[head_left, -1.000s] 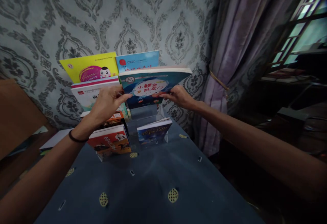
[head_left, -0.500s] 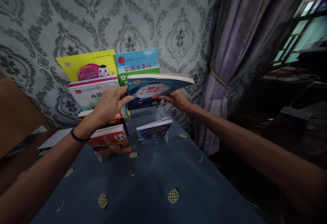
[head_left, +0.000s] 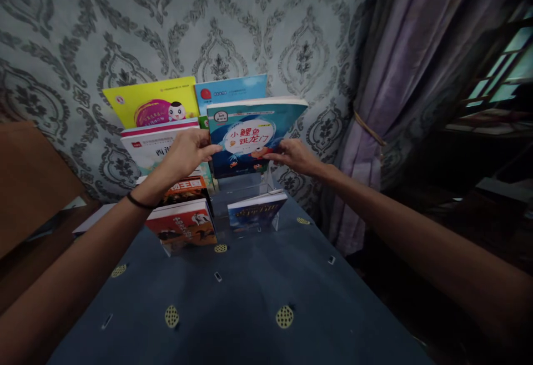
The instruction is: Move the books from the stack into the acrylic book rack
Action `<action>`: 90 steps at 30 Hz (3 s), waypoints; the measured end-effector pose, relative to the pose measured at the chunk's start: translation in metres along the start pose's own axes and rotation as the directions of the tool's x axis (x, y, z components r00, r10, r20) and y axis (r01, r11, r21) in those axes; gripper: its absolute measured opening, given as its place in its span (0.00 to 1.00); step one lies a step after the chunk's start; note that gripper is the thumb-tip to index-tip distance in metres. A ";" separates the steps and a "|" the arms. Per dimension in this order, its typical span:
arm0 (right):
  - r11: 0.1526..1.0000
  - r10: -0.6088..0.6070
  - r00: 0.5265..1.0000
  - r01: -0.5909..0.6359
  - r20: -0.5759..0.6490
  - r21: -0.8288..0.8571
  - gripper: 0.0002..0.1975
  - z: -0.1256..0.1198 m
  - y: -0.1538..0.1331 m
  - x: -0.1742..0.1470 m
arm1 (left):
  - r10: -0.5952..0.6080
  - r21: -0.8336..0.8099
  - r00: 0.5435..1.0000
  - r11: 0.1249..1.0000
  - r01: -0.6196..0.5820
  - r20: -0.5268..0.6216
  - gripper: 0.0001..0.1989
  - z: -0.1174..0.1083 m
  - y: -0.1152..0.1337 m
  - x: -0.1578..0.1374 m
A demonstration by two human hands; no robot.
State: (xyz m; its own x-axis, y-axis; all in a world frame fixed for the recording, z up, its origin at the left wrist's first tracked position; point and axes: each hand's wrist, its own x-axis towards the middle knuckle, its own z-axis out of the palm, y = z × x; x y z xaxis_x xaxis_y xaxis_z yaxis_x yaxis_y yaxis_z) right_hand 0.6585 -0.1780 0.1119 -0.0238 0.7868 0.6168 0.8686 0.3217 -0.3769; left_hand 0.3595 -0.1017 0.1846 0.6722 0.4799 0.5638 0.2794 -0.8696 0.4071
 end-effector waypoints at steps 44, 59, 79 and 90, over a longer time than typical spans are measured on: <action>0.963 0.206 0.967 -0.227 -0.153 -0.142 0.08 0.031 -0.021 -0.013 | 0.073 0.796 0.992 0.604 0.038 -0.103 0.18 -0.012 0.031 -0.012; 0.971 0.210 0.976 -0.215 -0.063 -0.102 0.10 0.029 -0.018 -0.013 | 0.065 0.750 0.992 0.660 0.038 -0.107 0.21 -0.014 0.027 -0.007; 0.971 0.231 0.943 -0.238 -0.238 -0.002 0.14 0.033 -0.015 -0.015 | 0.230 0.740 0.959 0.672 -0.035 -0.164 0.14 -0.032 0.018 -0.002; 0.986 0.151 0.936 -0.121 -0.318 0.113 0.20 0.022 -0.030 0.011 | 0.259 0.795 0.966 0.590 -0.142 -0.019 0.14 -0.025 0.000 0.012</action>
State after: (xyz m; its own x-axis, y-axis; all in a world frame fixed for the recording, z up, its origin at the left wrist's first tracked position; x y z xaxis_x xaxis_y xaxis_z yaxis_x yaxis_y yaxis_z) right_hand 0.6207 -0.1674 0.1149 0.2665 0.6176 0.7400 0.8035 0.2816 -0.5244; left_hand 0.3502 -0.0933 0.2093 0.7083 0.2403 0.6638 0.6141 -0.6735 -0.4115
